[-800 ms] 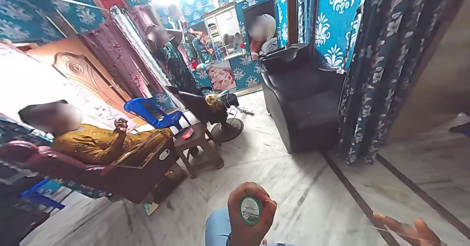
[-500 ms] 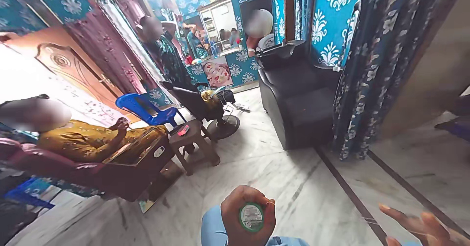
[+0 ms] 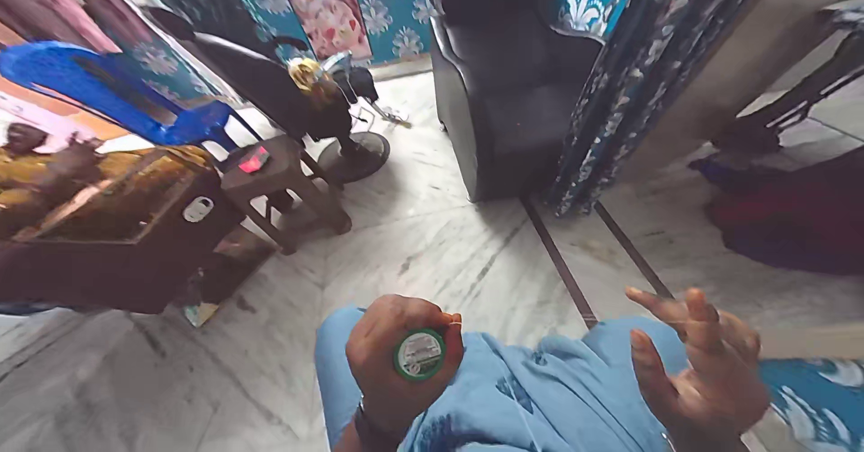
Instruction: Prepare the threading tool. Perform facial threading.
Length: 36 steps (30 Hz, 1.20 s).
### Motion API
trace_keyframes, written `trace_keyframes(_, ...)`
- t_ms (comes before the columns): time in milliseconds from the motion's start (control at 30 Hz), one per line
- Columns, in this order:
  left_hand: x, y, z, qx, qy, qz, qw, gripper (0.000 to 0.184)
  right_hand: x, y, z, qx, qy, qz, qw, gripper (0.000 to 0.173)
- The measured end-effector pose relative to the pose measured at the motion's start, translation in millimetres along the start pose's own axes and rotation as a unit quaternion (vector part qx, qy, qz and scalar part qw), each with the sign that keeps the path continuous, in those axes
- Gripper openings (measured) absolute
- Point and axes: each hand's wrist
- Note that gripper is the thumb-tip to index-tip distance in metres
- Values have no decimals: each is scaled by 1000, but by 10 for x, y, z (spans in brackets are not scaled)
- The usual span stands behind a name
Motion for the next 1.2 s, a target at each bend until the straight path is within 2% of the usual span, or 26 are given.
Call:
trace_keyframes(200,-93,-9,81,6,-6,29,1000,13,-26,47,-30,6,14,10,1000,52)
trace_keyframes(633,-294,81,261,-46,-80,68,993,11,-150,160,-129,10,41,84,996,54)
trace_keyframes(733,-325,101,293,-67,-100,80,990,12,-177,225,-160,7,51,83,995,46)
trace_keyframes(933,-438,53,426,-78,-124,112,983,16,-292,319,-265,4,65,97,993,48)
trace_keyframes(1067,-556,66,615,-67,-164,127,976,16,-329,371,-308,16,53,96,994,25)
trace_keyframes(1200,-779,172,908,-6,-232,140,963,20,-411,507,-332,-8,42,124,991,31)
Point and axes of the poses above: each hand's wrist, its own x-axis towards the middle knuckle, its own y-axis out of the palm, z = x × y, and after that the axes turned 2 degrees about x, right-handed
